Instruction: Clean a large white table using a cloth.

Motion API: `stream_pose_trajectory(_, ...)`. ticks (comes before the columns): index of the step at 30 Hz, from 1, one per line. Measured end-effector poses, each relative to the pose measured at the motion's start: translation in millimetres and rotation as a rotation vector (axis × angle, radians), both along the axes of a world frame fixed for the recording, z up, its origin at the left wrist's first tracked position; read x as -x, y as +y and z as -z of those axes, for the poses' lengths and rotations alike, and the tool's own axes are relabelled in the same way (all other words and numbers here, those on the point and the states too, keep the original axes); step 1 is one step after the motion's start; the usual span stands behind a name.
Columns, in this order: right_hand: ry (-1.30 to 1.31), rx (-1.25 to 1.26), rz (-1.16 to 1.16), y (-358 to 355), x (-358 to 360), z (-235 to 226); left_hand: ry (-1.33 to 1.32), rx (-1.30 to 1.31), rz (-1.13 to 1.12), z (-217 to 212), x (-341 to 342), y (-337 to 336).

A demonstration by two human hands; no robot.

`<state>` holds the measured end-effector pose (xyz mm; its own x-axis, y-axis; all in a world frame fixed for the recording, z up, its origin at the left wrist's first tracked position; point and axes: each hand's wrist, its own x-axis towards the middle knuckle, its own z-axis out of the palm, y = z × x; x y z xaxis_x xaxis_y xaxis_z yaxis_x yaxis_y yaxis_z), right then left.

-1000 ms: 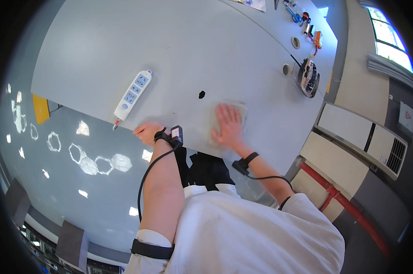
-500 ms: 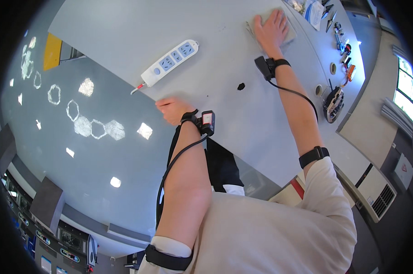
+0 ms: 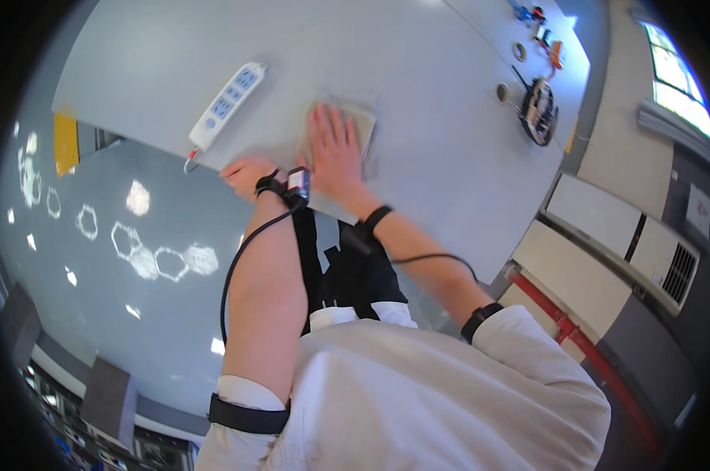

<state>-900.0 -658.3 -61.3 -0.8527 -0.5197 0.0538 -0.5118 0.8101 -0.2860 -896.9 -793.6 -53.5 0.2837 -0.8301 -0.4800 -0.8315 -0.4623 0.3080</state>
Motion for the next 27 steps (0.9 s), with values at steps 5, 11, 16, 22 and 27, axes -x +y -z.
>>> stream_pose_trajectory(5,-0.154,0.026,-0.034,52.7,-80.8,-14.2,-0.012,0.002,0.013,2.4,-2.6,-1.6)
stream_pose_trajectory(11,-0.222,-0.062,0.200,153.0,-111.6,-19.4,-0.010,-0.013,-0.005,5.8,-0.3,-0.6)
stream_pose_trajectory(16,-0.056,-0.145,0.531,258.8,-115.9,-8.5,-0.028,0.006,-0.021,-8.9,7.1,10.3)
stream_pose_trajectory(22,0.001,-0.184,0.712,313.3,-52.6,-9.6,-0.094,0.030,-0.027,7.7,5.0,1.8)
stream_pose_trajectory(27,0.000,-0.203,0.770,295.2,23.7,-4.5,-0.134,0.018,-0.063,10.5,3.2,-1.0)
